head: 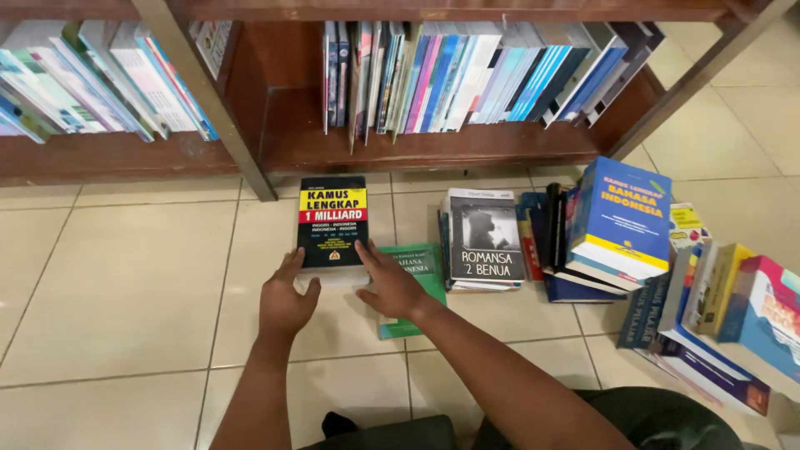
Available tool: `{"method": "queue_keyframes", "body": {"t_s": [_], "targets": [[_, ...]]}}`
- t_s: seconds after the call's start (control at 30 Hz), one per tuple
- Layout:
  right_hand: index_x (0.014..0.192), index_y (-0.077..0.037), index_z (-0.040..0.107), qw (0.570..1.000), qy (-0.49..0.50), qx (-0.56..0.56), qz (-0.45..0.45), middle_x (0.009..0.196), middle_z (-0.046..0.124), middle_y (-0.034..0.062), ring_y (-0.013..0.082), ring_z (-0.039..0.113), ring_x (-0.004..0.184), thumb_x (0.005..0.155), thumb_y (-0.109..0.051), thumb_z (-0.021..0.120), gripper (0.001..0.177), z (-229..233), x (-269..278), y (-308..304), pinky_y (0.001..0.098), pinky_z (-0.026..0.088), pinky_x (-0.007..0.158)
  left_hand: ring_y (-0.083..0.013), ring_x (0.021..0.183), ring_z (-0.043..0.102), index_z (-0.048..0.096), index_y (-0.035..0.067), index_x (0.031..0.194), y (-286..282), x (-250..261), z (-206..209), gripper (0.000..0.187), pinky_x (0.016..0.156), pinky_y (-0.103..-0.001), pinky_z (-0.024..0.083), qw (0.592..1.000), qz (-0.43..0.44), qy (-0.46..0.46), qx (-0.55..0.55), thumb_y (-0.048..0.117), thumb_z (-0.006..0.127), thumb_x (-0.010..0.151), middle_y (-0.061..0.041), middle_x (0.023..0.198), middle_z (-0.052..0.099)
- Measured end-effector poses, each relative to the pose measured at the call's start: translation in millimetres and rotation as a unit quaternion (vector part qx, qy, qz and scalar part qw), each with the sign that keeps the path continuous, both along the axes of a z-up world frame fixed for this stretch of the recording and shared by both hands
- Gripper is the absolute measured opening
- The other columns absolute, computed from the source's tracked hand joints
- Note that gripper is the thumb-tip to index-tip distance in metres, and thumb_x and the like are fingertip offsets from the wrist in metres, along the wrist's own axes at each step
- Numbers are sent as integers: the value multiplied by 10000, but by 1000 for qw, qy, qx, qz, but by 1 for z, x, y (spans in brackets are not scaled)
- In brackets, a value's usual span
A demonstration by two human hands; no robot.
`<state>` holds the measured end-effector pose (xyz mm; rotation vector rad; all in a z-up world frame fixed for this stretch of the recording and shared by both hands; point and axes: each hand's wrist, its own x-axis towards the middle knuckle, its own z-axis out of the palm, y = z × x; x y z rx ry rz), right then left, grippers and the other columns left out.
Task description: The person stacks books by picking them up from the floor and placing them onto an existing stack, using both hands to position each book until a neat pile is formed.
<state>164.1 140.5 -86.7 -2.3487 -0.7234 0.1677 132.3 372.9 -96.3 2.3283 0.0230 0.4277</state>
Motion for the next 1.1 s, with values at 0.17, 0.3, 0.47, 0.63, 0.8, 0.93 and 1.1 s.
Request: {"method": "queue_keyframes", "body": {"t_s": [0.17, 0.3, 0.47, 0.63, 0.8, 0.93, 1.1], "targets": [[1665, -135, 202, 996, 76, 37, -13, 1621, 291, 336, 514, 358, 1458, 830, -429, 742, 1038, 9, -19, -11, 580, 363, 1192, -242, 1088, 734, 759, 276, 1217, -2, 8, -25, 419, 983, -409, 571, 990, 108, 74, 47, 419, 794, 826, -20, 1079, 793], [1675, -156, 169, 989, 117, 95, -1, 1650, 258, 301, 484, 303, 1493, 839, -443, 747, 1056, 11, -34, -20, 572, 322, 1222, -343, 1282, 627, 575, 126, 1467, -12, 7, -19, 772, 1066, -476, 518, 979, 106, 172, -31, 468, 801, 813, -160, 1341, 692], [1637, -160, 303, 994, 71, 82, -22, 1607, 328, 316, 478, 334, 1476, 873, -327, 721, 887, 24, -73, -57, 553, 359, 1201, -530, 1394, 448, 363, 73, 1575, -17, -9, -14, 872, 1111, -640, 429, 980, 95, 158, -74, 377, 776, 871, -339, 1493, 418], [1541, -110, 483, 994, -68, 63, -55, 1532, 464, 304, 484, 451, 1410, 866, -256, 754, 741, 85, -118, -159, 570, 413, 1132, -603, 1331, 481, 546, 8, 1469, -35, -20, 2, 756, 1078, -670, 447, 996, 52, 66, -4, 264, 836, 819, -391, 1438, 441], [1334, 8, 638, 903, -239, -107, -339, 1502, 532, 257, 424, 576, 1304, 839, -186, 764, 546, 139, -160, -307, 521, 512, 1042, -494, 1225, 537, 657, -34, 1315, -81, -35, 48, 552, 1014, -515, 460, 985, -79, -124, 95, 180, 769, 819, -355, 1481, 492], [1196, 79, 711, 793, -332, -95, -503, 1300, 622, 246, 393, 583, 1172, 847, -103, 813, 407, 107, -193, -433, 457, 478, 1004, -468, 1337, 495, 616, -15, 1348, -126, -43, 56, 565, 1091, -511, 423, 966, -175, -171, 81, 126, 756, 819, -320, 1531, 445], [1522, 136, 351, 679, 123, 72, -720, 1302, 582, 357, 416, 710, 1017, 889, -385, 798, 935, 89, -228, -491, 440, 625, 799, -366, 1443, 415, 643, 143, 1342, -198, -59, 46, 538, 1134, -519, 402, 946, -308, -31, 99, 269, 713, 823, -140, 1621, 380]]}}
